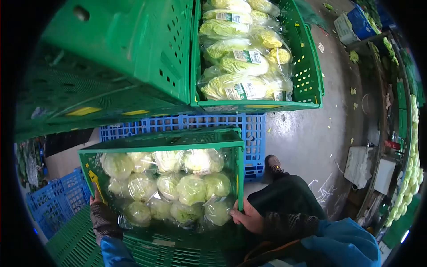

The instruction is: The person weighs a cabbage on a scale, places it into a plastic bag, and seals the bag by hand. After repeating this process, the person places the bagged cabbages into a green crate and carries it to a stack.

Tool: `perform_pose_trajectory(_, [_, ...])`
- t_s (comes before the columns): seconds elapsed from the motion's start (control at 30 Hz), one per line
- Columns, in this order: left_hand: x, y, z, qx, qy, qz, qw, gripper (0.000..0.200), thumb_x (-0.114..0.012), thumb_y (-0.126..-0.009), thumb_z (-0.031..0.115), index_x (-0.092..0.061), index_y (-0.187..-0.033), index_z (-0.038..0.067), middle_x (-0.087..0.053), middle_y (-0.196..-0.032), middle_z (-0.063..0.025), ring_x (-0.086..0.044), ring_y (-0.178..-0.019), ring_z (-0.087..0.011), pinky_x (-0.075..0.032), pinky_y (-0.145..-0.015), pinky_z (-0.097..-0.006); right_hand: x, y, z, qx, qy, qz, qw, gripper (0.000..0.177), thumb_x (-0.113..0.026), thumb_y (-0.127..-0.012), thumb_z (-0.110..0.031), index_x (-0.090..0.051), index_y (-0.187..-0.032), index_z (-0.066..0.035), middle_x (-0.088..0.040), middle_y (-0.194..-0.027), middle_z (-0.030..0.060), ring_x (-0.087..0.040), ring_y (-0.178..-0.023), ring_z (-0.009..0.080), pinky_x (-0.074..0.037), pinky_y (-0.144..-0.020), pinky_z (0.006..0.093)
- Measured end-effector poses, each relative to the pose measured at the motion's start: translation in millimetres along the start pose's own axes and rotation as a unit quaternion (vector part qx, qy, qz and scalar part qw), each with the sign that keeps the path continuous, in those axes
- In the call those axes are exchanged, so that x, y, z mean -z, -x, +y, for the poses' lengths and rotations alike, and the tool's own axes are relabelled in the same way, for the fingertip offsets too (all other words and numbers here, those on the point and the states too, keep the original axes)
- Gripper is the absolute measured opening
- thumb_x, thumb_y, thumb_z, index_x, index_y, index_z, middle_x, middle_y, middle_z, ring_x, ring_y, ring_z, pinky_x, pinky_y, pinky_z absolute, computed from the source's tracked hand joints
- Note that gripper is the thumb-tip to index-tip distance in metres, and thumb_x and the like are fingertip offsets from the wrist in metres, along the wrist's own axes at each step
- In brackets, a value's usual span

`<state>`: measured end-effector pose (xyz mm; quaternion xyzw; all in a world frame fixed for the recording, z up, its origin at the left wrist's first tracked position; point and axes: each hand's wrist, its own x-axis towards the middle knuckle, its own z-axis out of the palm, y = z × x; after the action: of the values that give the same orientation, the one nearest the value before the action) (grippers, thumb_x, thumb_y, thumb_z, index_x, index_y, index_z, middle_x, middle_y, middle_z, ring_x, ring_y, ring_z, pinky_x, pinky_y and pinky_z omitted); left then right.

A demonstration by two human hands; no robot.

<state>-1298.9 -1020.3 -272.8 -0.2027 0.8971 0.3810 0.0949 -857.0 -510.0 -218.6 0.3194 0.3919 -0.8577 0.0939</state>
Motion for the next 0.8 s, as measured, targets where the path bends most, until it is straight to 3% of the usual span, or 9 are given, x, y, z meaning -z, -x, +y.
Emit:
perform_pose_trajectory(0.17, [-20.0,-11.9,3.8,-0.011,0.0,-0.002,1.0,0.054,-0.068,-0.079,0.036,-0.049,-0.122,0.009,-0.062,-0.1,-0.0159,-0.06,-0.088,-0.0313,-0.048,-0.073,-0.0403,21.0,-2.6,-3.0,0.009,-0.021,0.037,0.999,0.01,-0.05,-0.092,-0.006,-0.04,-0.093,-0.008,-0.046,-0.069,0.0005,-0.047,-0.061,0.0084,-0.04,-0.056,0.023])
perform_pose_trajectory(0.43, [-22.4,-24.6,-24.6,-0.084,0.043,-0.006,0.996,0.06,-0.069,-0.077,0.038,-0.047,-0.125,0.009,-0.061,-0.104,-0.0177,-0.06,-0.093,-0.0345,-0.049,-0.076,-0.0407,40.4,-0.5,8.7,0.038,-0.054,0.041,0.997,0.008,-0.048,-0.093,-0.01,-0.04,-0.095,-0.008,-0.044,-0.07,0.0014,-0.045,-0.06,0.0079,-0.037,-0.054,0.0236])
perform_pose_trajectory(0.53, [-30.2,2.8,1.8,-0.047,-0.117,0.048,0.991,0.066,-0.071,-0.076,0.038,-0.044,-0.128,0.009,-0.059,-0.109,-0.0179,-0.058,-0.096,-0.0354,-0.048,-0.078,-0.0408,38.0,-1.0,19.6,0.02,0.036,0.061,0.997,0.013,-0.049,-0.092,-0.013,-0.04,-0.099,-0.005,-0.048,-0.075,0.0074,-0.051,-0.066,0.0144,-0.042,-0.06,0.0295])
perform_pose_trajectory(0.6, [-46.5,34.7,32.0,-0.059,-0.262,0.134,0.954,0.069,-0.072,-0.075,0.038,-0.042,-0.13,0.009,-0.057,-0.111,-0.018,-0.057,-0.098,-0.0359,-0.048,-0.079,-0.0409,42.9,-7.2,33.9,0.055,0.131,0.083,0.986,0.02,-0.05,-0.091,-0.015,-0.04,-0.103,-0.002,-0.05,-0.079,0.0119,-0.054,-0.071,0.0201,-0.044,-0.066,0.0343])
perform_pose_trajectory(0.63, [-54.0,56.4,40.6,-0.075,-0.328,0.183,0.924,0.071,-0.073,-0.075,0.038,-0.041,-0.131,0.009,-0.056,-0.113,-0.018,-0.056,-0.099,-0.0362,-0.048,-0.08,-0.0409,45.0,-7.8,32.2,0.04,0.145,0.077,0.986,0.028,-0.052,-0.09,-0.017,-0.04,-0.107,0.0,-0.052,-0.083,0.0172,-0.056,-0.08,0.029,-0.044,-0.073,0.0384])
perform_pose_trajectory(0.7, [-62.1,109.2,42.0,-0.129,-0.414,0.259,0.863,0.074,-0.074,-0.074,0.038,-0.039,-0.132,0.008,-0.054,-0.116,-0.0182,-0.055,-0.102,-0.0367,-0.048,-0.081,-0.041,46.4,-7.4,25.0,0.046,0.152,0.07,0.985,0.028,-0.052,-0.09,-0.018,-0.04,-0.107,0.001,-0.053,-0.085,0.0189,-0.057,-0.082,0.0313,-0.044,-0.074,0.038])
perform_pose_trajectory(0.73, [-49.1,121.3,24.1,-0.182,-0.403,0.248,0.862,0.082,-0.073,-0.074,0.038,-0.032,-0.137,0.007,-0.049,-0.119,-0.0217,-0.052,-0.105,-0.0392,-0.047,-0.084,-0.0436,46.4,-6.3,23.2,0.047,0.155,0.063,0.985,0.028,-0.052,-0.09,-0.018,-0.04,-0.107,0.001,-0.054,-0.086,0.0197,-0.058,-0.083,0.0324,-0.044,-0.074,0.0378])
perform_pose_trajectory(0.77, [-51.5,155.1,13.6,-0.261,-0.419,0.315,0.811,0.084,-0.073,-0.073,0.042,-0.032,-0.136,0.004,-0.051,-0.113,-0.024,-0.052,-0.103,-0.0402,-0.046,-0.085,-0.0467,47.6,-7.8,26.3,0.049,0.156,0.06,0.985,0.029,-0.052,-0.09,-0.018,-0.04,-0.108,0.001,-0.055,-0.087,0.0207,-0.058,-0.085,0.0347,-0.045,-0.074,0.0384])
perform_pose_trajectory(0.8, [-46.2,170.2,-12.7,-0.218,-0.456,0.362,0.784,0.085,-0.072,-0.073,0.044,-0.032,-0.135,0.002,-0.05,-0.113,-0.0246,-0.053,-0.102,-0.0395,-0.046,-0.085,-0.0465,48.9,-9.3,29.4,0.051,0.158,0.057,0.985,0.03,-0.052,-0.09,-0.018,-0.039,-0.109,0.001,-0.056,-0.088,0.0218,-0.058,-0.087,0.0371,-0.045,-0.074,0.0389])
